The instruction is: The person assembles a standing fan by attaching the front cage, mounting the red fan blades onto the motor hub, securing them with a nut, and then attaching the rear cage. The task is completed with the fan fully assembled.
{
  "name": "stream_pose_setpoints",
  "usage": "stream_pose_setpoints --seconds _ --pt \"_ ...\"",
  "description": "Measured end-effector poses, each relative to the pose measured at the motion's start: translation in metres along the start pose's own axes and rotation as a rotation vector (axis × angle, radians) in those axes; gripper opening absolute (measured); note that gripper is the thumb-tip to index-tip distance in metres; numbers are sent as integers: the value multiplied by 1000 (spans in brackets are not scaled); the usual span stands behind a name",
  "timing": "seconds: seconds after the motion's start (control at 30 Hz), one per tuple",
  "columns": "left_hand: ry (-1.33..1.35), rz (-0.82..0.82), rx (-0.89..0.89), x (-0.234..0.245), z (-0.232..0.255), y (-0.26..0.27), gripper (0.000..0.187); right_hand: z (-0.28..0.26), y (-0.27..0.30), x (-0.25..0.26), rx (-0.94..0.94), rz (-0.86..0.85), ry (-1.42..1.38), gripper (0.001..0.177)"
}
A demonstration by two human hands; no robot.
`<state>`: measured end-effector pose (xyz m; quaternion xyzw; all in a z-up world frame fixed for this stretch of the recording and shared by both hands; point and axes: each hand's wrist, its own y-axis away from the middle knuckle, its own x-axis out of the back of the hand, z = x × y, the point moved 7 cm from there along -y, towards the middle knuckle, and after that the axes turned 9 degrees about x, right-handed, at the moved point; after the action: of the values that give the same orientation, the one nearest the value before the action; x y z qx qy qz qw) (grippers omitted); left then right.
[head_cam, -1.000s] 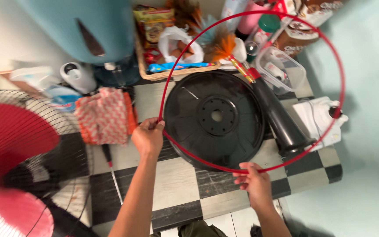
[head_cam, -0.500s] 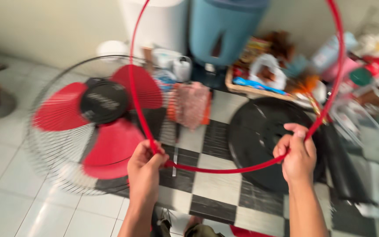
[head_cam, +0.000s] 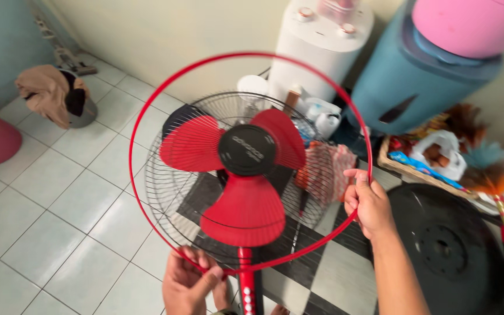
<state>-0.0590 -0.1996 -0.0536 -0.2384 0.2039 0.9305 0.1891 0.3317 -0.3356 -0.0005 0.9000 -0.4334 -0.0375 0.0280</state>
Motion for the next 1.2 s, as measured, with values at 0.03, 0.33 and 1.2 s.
stream_pose_setpoints --seconds 0.03,0.33,1.2 --pt "30 -42 3 6 -6 -3 51 2 -7 -5 3 -7 8 39" --pt "124 176 312 63 -35 -34 8 5 -39 -11 -46 65 184 32" --pt "-819 442 100 29 97 -100 33 30 -36 0 108 323 440 35"
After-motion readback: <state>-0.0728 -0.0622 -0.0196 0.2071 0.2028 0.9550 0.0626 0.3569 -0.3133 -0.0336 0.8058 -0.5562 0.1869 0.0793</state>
